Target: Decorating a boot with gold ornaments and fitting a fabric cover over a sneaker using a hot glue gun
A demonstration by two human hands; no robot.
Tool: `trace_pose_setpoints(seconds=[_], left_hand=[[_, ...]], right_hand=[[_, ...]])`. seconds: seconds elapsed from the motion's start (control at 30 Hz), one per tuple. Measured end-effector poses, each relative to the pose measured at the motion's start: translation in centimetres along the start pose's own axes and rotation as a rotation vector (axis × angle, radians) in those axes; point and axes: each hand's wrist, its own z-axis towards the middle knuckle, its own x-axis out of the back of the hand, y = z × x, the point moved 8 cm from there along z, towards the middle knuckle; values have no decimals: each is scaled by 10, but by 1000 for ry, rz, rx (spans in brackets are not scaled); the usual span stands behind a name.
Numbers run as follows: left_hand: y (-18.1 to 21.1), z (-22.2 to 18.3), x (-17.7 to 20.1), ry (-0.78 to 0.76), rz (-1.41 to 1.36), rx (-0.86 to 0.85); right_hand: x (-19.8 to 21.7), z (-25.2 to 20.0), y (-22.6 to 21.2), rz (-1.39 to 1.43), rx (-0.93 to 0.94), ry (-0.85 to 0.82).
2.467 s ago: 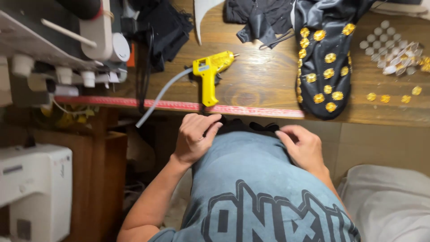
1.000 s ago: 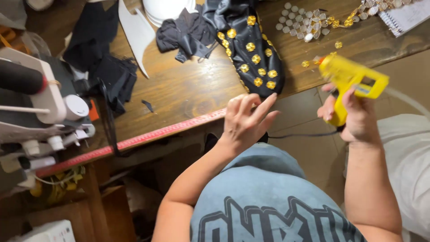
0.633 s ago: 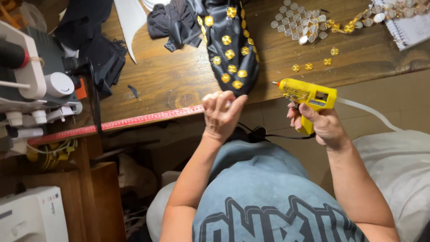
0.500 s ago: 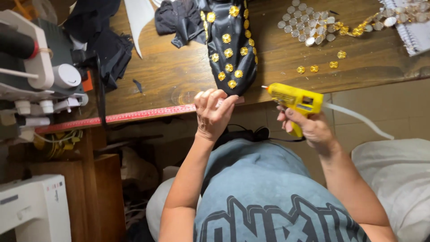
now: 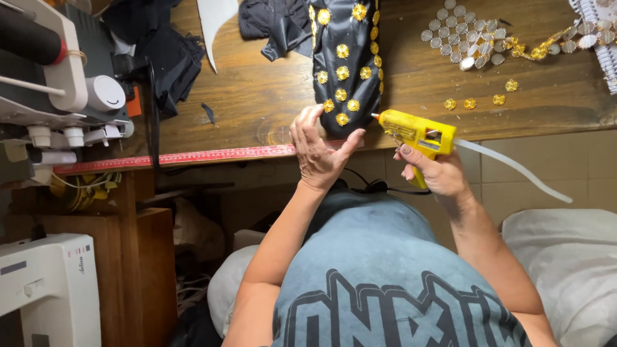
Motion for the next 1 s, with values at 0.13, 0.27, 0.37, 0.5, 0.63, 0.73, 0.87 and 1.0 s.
trace_pose_setpoints(seconds=[0.13, 0.27, 0.37, 0.5, 0.63, 0.73, 0.87, 1.0], left_hand=[[-13, 1, 6, -13, -25, 11], [-12, 0, 6, -11, -26, 0], [-14, 0, 7, -20, -44, 7], [-14, 0, 8, -34, -38, 11], [-14, 1, 7, -42, -42, 11], [-14, 1, 7, -49, -45, 18], [-14, 1, 7, -50, -46, 30], [-13, 2, 8, -55, -55, 27]], right_hand=[[-11, 4, -3, -204, -64, -5], [-18, 7, -3, -270, -56, 17], [-3, 12, 23, -116, -28, 90], [-6, 13, 7, -60, -25, 116], [-7, 16, 4, -30, -7, 137], [-7, 18, 7, -24, 0, 128], [-11, 18, -1, 6, 19, 126], [-9, 19, 3, 17, 18, 121]])
